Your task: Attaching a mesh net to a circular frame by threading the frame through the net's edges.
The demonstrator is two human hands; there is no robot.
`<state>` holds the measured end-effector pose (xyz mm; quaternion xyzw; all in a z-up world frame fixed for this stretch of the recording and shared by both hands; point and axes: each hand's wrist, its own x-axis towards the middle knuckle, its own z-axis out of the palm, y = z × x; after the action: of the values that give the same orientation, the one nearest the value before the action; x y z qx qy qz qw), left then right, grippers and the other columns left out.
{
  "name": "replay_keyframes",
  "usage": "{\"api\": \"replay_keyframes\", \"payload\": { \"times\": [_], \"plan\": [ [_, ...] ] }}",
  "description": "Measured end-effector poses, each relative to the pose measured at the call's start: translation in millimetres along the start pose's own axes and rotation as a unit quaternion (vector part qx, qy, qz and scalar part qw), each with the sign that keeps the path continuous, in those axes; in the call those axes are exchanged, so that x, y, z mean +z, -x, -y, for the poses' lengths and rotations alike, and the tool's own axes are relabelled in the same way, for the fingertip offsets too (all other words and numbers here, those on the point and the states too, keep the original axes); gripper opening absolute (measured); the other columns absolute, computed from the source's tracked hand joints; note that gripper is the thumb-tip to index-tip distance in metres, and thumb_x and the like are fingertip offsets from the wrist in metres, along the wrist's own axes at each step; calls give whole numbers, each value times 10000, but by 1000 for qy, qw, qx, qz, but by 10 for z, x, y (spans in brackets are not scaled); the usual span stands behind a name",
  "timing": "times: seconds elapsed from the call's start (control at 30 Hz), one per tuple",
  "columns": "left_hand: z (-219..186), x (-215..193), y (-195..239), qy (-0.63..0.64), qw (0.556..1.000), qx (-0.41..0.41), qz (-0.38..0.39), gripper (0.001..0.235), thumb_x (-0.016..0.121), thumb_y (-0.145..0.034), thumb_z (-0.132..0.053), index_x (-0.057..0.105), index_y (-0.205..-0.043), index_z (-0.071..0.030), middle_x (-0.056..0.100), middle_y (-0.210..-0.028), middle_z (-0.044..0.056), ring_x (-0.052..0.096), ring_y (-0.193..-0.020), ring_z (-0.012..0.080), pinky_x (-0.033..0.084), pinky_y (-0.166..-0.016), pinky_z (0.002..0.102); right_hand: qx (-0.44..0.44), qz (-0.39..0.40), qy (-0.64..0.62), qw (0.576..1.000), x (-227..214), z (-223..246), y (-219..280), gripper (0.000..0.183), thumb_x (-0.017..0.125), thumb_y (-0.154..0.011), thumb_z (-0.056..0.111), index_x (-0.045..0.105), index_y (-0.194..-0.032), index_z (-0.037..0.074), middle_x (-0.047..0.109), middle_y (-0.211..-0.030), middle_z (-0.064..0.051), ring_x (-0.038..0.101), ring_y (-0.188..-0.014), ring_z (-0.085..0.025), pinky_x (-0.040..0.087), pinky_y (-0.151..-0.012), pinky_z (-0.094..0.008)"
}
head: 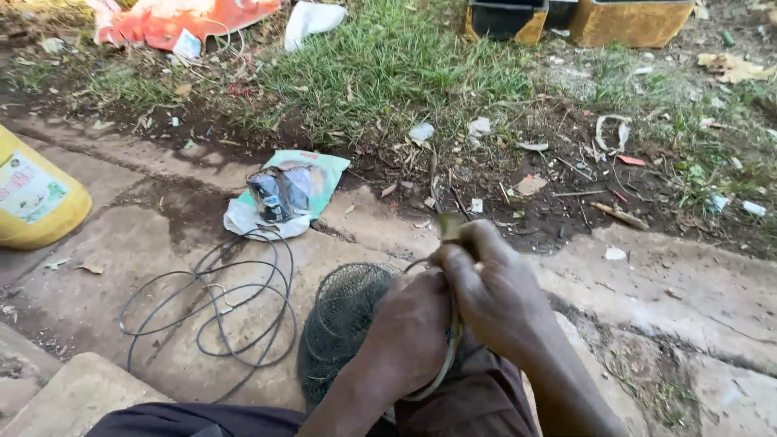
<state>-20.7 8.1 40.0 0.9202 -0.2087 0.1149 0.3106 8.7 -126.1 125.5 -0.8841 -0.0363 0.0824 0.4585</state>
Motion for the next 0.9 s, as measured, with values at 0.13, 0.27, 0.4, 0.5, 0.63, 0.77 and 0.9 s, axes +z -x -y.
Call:
{"api": "replay_keyframes", "payload": {
  "times": [0.13,0.27,0.4,0.5,0.63,0.77,0.9],
  "plan": [
    [165,-112,72,-96,995,20,-25,135,531,-922,-99,654,-912,-45,665,-778,213,590,-635,512,415,-530,603,-2,57,-7,998,168,282,-145,222,525,-1031,305,702,-972,187,882,-1004,79,735,-910,-106,523,-814,-325],
    [157,-277,248,-128,983,-120,43,128,538,-1015,-205,656,-1020,-157,736,-824,130,695,-679,412,512,-741,599,37,66,-291,954,520,152,-281,90,562,-1086,165,610,-1099,90,789,-1164,-93,768,-928,-207,613,-766,-327],
    [261,-96,359,-191,965,-155,90,169,550,-1026,-175,718,-1014,-161,766,-781,68,715,-680,330,484,-809,530,82,143,45,985,557,244,-191,385,508,-1060,376,629,-1392,222,768,-1321,-110,719,-1176,-254,518,-1004,-411],
    [206,2,421,-177,953,-188,161,271,549,-992,-176,795,-1050,-79,762,-920,157,664,-1042,254,321,-1175,667,86,223,-123,963,752,90,-204,123,522,-1105,208,605,-1110,117,829,-960,-94,736,-850,-170,583,-694,-294],
    [352,179,495,-184,954,-172,161,309,528,-1099,-275,765,-956,-138,781,-811,107,747,-680,304,551,-677,493,70,201,-322,923,920,-320,-287,134,533,-1155,176,592,-1079,83,652,-743,-92,536,-607,-172,423,-568,-280],
    [420,260,557,-103,972,-188,93,332,465,-1072,-287,717,-892,-166,733,-777,67,706,-665,310,495,-770,539,98,172,-455,868,965,-382,-203,92,522,-1139,199,490,-1084,134,460,-733,-46,313,-462,-122,242,-395,-276],
    [494,326,595,-51,974,-216,44,306,459,-1003,-264,510,-733,-130,587,-612,97,530,-501,338,400,-517,503,94,146,-454,874,983,-442,-157,127,519,-1143,226,483,-1111,108,415,-699,-42,260,-444,-102,186,-385,-265]
  ]
}}
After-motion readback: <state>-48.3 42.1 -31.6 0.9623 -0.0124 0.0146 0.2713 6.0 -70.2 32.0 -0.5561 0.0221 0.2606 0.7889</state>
